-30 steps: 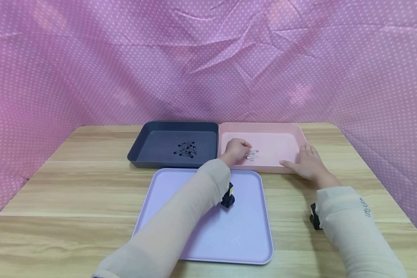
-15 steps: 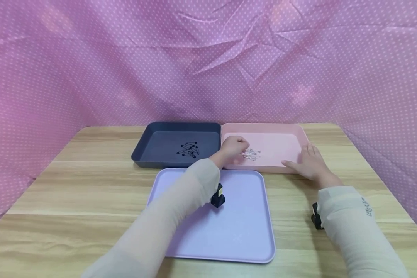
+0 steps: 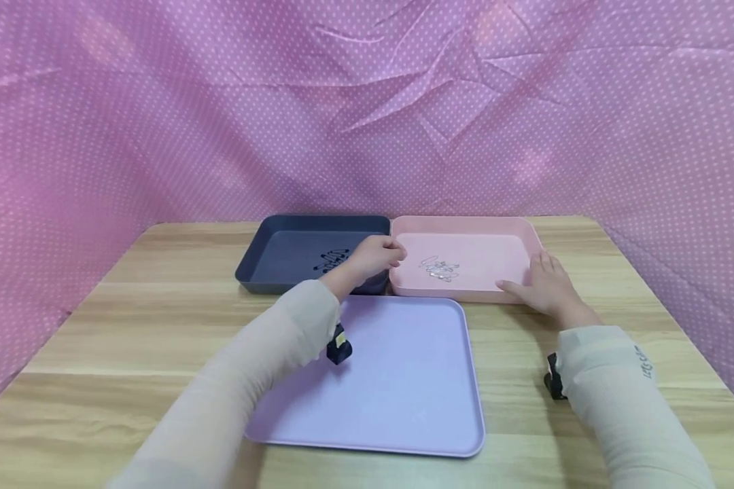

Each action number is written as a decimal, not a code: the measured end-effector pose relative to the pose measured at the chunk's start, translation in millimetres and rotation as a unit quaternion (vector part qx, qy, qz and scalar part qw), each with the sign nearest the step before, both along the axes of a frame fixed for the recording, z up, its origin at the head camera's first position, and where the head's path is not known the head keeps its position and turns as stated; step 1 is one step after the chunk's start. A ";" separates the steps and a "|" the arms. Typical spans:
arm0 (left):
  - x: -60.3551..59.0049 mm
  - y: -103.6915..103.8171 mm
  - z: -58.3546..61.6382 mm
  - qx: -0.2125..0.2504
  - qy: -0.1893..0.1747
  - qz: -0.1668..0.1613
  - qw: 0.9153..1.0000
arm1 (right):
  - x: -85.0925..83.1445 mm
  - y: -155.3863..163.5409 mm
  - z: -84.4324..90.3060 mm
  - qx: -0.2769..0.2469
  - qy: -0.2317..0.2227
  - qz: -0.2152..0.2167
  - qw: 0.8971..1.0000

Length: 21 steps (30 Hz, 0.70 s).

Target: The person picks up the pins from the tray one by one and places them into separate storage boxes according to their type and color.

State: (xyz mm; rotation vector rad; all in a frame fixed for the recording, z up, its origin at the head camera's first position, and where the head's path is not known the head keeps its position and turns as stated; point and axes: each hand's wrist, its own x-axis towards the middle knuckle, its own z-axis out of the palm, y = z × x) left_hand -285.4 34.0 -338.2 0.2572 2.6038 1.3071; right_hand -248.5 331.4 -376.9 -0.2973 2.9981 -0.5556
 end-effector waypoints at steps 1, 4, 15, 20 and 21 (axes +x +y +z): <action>1.0 -4.5 2.5 -0.002 -0.001 0.000 1.000 | -0.2 -0.1 0.0 0.000 0.002 0.000 1.000; 3.6 -18.0 8.8 -0.008 0.002 -0.005 1.000 | -1.0 -0.4 -0.1 0.003 0.013 0.000 1.000; 12.6 -74.8 11.3 -0.063 0.040 -0.020 0.997 | 2.1 -6.6 5.2 0.030 0.052 -0.005 0.998; 22.5 -101.8 11.5 -0.096 0.049 -0.019 0.994 | 6.2 -12.0 8.3 0.006 0.072 0.003 0.997; 25.1 -107.0 11.8 -0.105 0.054 -0.018 0.993 | 7.0 -13.2 8.9 -0.002 0.077 0.003 0.997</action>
